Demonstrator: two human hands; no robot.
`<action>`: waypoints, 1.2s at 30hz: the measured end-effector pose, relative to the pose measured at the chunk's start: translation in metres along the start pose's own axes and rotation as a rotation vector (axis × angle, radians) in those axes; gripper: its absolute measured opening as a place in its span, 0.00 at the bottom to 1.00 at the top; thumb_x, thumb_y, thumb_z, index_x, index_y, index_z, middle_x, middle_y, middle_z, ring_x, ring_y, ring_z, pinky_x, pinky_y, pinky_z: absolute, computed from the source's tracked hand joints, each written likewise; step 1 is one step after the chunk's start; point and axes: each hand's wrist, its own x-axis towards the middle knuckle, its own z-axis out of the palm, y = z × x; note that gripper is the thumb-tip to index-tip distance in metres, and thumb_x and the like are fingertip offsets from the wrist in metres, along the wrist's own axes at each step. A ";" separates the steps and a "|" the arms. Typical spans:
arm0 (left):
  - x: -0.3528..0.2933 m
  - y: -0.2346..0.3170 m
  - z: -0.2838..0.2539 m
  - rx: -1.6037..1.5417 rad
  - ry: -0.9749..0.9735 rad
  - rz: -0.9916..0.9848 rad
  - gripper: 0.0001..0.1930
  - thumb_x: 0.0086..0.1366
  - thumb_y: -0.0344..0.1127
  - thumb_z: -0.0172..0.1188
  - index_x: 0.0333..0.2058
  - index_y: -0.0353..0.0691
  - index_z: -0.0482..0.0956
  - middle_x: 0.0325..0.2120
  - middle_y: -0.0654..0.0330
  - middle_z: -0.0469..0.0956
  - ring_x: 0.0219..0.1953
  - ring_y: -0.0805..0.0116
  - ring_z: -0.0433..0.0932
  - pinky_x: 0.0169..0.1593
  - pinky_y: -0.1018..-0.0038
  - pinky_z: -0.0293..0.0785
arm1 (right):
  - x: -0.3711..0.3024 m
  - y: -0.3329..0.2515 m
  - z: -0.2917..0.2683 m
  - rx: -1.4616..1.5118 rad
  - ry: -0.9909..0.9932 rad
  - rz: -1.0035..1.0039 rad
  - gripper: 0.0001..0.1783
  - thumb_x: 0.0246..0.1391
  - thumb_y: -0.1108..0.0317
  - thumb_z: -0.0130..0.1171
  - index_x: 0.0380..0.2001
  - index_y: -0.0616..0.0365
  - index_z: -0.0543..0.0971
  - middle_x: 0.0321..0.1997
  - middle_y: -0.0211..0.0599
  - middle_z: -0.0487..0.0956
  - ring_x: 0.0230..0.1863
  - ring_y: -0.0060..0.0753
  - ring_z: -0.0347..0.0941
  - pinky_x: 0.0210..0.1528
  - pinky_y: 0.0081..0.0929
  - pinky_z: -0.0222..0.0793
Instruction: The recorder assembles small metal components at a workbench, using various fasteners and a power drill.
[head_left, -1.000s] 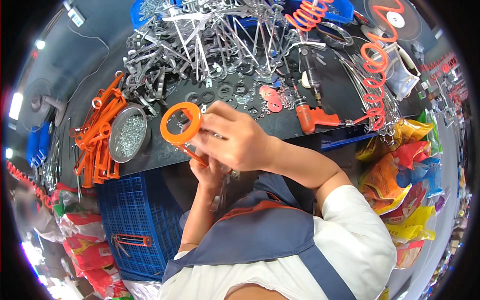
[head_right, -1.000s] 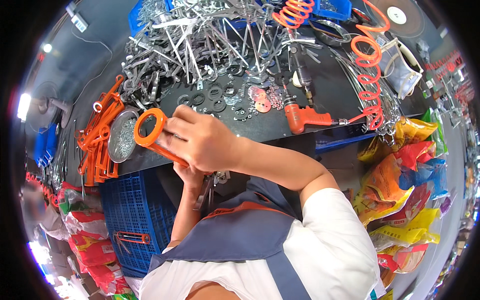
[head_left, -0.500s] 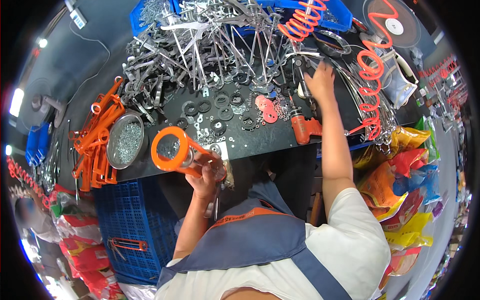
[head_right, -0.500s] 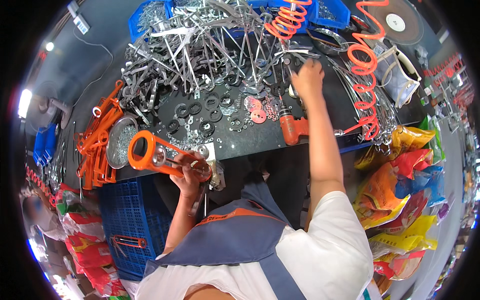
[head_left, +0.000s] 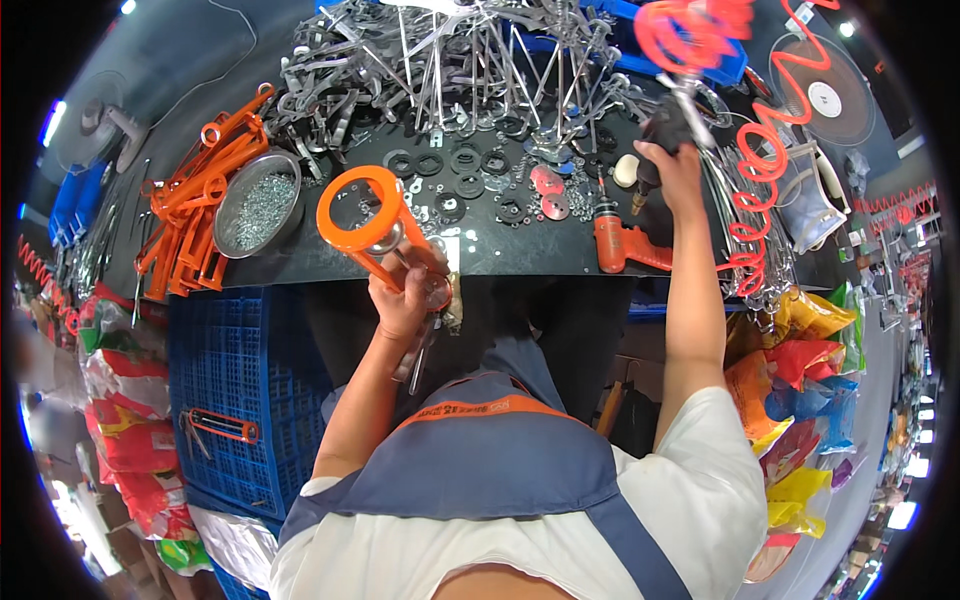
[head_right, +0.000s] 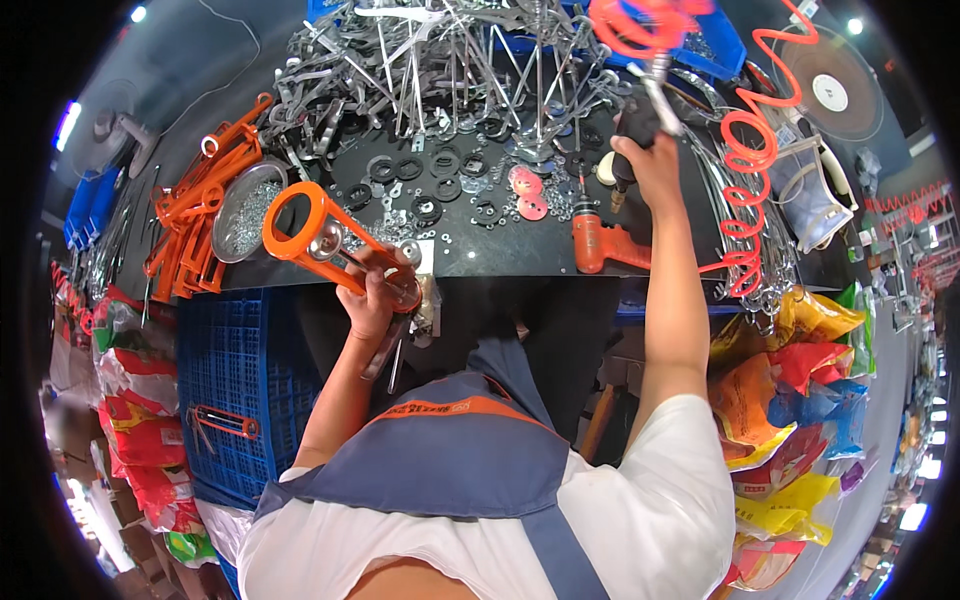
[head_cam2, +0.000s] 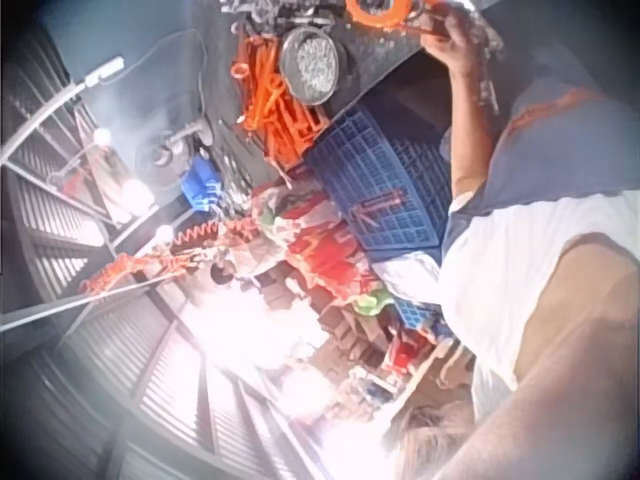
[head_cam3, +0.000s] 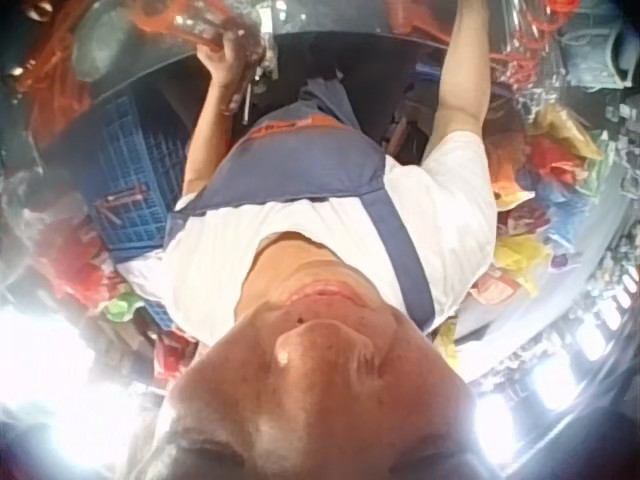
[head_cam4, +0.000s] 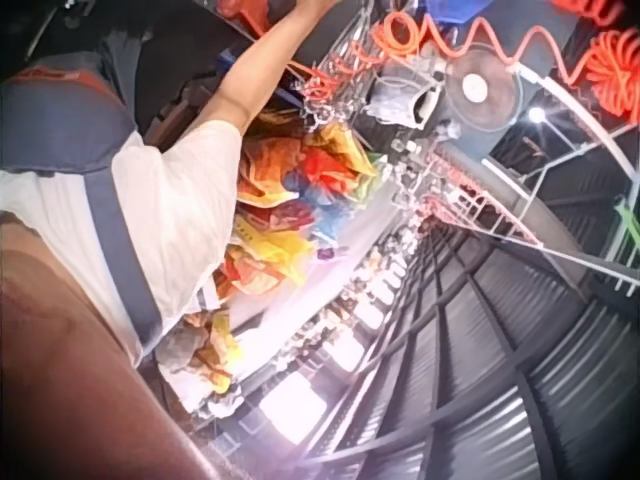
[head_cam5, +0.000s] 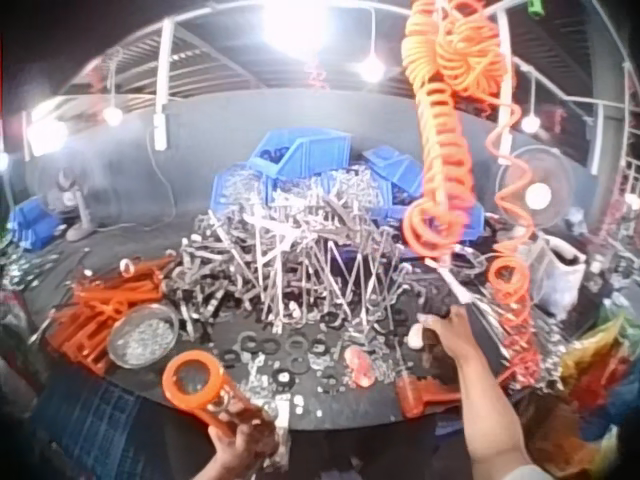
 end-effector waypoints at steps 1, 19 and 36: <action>-0.002 0.002 -0.002 0.007 0.005 -0.005 0.18 0.64 0.46 0.55 0.31 0.32 0.73 0.22 0.59 0.78 0.26 0.71 0.78 0.32 0.77 0.73 | -0.014 -0.027 0.013 0.180 0.018 -0.067 0.16 0.44 0.77 0.58 0.40 0.66 0.76 0.38 0.37 0.78 0.39 0.31 0.77 0.42 0.27 0.75; -0.010 -0.010 -0.004 -0.216 -0.024 -0.106 0.13 0.55 0.26 0.52 0.40 0.30 0.74 0.28 0.56 0.78 0.29 0.67 0.79 0.35 0.73 0.75 | -0.071 0.012 0.146 0.322 -0.053 -0.169 0.13 0.44 0.83 0.59 0.35 0.61 0.73 0.23 0.25 0.73 0.24 0.15 0.70 0.27 0.17 0.68; 0.001 -0.007 -0.003 -0.163 -0.116 -0.145 0.04 0.63 0.28 0.54 0.33 0.32 0.74 0.25 0.59 0.79 0.27 0.74 0.79 0.32 0.78 0.74 | -0.015 -0.175 0.154 0.663 -0.016 -0.466 0.11 0.49 0.79 0.56 0.38 0.62 0.71 0.30 0.41 0.75 0.25 0.31 0.74 0.27 0.31 0.71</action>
